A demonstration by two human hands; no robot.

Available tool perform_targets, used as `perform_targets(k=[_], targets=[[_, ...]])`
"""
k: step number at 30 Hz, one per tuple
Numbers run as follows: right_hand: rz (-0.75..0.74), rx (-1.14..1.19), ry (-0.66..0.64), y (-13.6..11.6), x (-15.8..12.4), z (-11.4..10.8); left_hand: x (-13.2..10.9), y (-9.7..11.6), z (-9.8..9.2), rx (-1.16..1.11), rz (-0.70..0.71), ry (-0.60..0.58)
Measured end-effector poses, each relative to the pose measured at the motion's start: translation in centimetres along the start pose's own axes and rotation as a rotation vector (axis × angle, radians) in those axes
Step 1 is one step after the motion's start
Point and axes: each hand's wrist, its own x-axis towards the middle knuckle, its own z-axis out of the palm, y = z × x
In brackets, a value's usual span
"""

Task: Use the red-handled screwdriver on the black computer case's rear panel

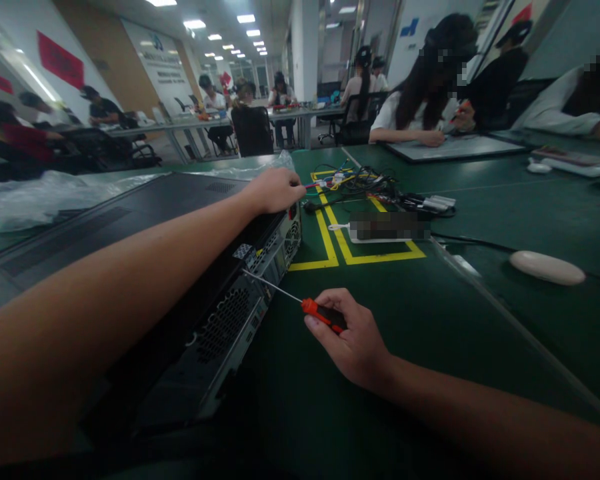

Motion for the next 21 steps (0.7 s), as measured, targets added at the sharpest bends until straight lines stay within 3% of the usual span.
perform_targets(k=[21], targets=[[-0.005, -0.018, -0.005, -0.36, 0.2, -0.16, 0.22, -0.35, 0.3, -0.011, 0.014, 0.007]])
